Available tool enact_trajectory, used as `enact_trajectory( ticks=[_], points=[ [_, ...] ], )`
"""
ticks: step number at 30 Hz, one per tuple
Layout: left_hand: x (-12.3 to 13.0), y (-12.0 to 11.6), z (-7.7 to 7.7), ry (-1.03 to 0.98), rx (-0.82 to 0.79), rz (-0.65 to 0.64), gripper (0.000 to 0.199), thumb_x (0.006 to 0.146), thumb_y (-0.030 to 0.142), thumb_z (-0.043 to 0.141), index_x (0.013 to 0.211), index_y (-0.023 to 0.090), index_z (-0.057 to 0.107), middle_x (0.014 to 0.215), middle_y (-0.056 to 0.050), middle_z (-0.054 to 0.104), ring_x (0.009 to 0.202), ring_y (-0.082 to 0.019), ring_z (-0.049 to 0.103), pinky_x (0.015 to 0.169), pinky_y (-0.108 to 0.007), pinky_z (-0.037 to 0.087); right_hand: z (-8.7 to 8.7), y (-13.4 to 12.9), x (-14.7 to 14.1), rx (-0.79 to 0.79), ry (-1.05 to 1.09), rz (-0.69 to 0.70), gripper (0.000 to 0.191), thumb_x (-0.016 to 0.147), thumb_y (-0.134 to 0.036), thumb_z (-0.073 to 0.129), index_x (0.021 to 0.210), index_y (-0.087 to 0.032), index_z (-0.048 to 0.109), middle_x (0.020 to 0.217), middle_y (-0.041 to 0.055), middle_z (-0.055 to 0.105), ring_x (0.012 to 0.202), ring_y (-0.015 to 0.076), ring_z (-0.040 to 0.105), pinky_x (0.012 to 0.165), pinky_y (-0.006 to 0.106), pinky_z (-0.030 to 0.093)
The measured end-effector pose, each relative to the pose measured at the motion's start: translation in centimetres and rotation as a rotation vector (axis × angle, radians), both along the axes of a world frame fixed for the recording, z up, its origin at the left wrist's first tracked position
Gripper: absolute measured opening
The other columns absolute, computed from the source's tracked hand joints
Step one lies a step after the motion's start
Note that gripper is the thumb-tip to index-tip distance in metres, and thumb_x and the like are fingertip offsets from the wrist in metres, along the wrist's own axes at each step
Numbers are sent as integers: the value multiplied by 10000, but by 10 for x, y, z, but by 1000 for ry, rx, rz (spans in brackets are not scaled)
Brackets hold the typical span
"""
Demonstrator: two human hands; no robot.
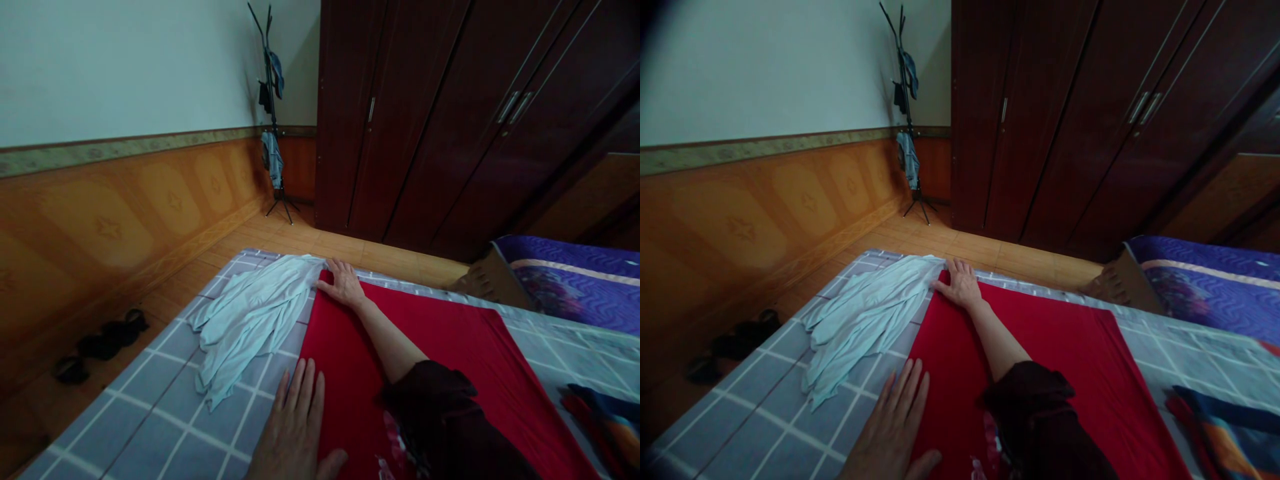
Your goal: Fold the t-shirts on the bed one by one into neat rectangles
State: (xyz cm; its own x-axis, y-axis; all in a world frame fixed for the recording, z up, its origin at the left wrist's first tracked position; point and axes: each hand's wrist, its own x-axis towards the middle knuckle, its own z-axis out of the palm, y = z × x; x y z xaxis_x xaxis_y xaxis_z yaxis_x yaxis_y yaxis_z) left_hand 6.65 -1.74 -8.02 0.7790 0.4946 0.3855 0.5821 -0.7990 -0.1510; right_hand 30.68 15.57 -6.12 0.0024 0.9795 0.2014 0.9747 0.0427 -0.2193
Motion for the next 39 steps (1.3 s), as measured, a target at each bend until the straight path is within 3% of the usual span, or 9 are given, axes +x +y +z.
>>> enact_trajectory(
  ticks=[5, 8, 11, 16, 21, 26, 32, 36, 39],
  points=[
    [0, 2, 5, -32, 110, 11, 928, 831, 669, 378, 1477, 55, 120, 1347, -190, 493, 1265, -327, 407, 1008, -414, 256, 20, -20, -17, -138, 3, 216, 1260, 525, -788, 645, 1482, -136, 149, 1524, 221, 101, 1386, 395, 87, 1090, 520, 166],
    [2, 1, 6, -20, 111, 9, 942, 829, 668, 381, 1476, 43, 105, 1327, -195, 511, 1249, -327, 418, 998, -409, 264, 27, -33, -35, -283, 8, 376, 1346, 465, -804, 656, 1493, -177, 55, 1531, 206, -5, 1380, 415, -16, 1093, 557, 104],
    [4, 0, 6, -31, 124, 34, 936, 832, 655, 389, 1475, 40, 101, 1312, -192, 524, 1243, -326, 421, 989, -408, 276, 20, -40, -49, -344, -15, 448, 1313, 510, -834, 597, 1492, -162, 41, 1527, 212, -16, 1377, 412, -48, 1092, 570, 64],
    [5, 1, 4, -44, 134, 30, 915, 809, 655, 430, 1460, 54, 198, 1304, -186, 532, 1248, -329, 417, 1001, -419, 262, -3, -27, -51, -78, -102, 278, 959, 800, -775, 305, 1479, -111, 171, 1524, 209, 113, 1395, 369, 52, 1104, 522, 78],
    [5, 3, -5, -63, 90, 22, 951, 797, 700, 405, 1460, 49, 202, 1338, -211, 493, 1269, -357, 388, 1008, -443, 245, -10, 5, -38, -24, -119, 136, 895, 855, -720, 257, 1472, -78, 166, 1504, 238, 175, 1374, 396, 142, 1070, 549, 134],
    [-1, 8, -21, -18, -15, -18, 941, 813, 730, 323, 1482, 96, 136, 1385, -197, 445, 1284, -347, 386, 1035, -440, 221, -11, 33, -24, -21, -119, 56, 840, 865, -714, 226, 1463, -125, 215, 1469, 198, 295, 1330, 363, 263, 1051, 525, 179],
    [-6, 15, -34, 69, -84, -57, 855, 837, 683, 330, 1460, 103, 251, 1405, -195, 420, 1303, -351, 360, 1039, -434, 200, -13, 58, -13, -51, -81, -86, 800, 889, -667, 260, 1450, -98, 237, 1376, 213, 427, 1255, 369, 366, 1009, 518, 240],
    [-1, 9, -29, 55, -176, 10, 835, 828, 691, 331, 1427, 109, 341, 1410, -208, 408, 1310, -375, 340, 1044, -472, 195, -5, 60, -13, -44, -47, -225, 723, 931, -571, 256, 1419, -37, 267, 1283, 254, 496, 1201, 378, 420, 985, 544, 248],
    [1, 3, -19, -1, -133, 0, 845, 826, 692, 346, 1410, 81, 362, 1426, -229, 371, 1331, -384, 301, 1046, -480, 201, 11, 48, -16, -13, -29, -305, 669, 961, -479, 213, 1399, 25, 254, 1281, 303, 470, 1215, 384, 404, 983, 554, 247]
  ],
)
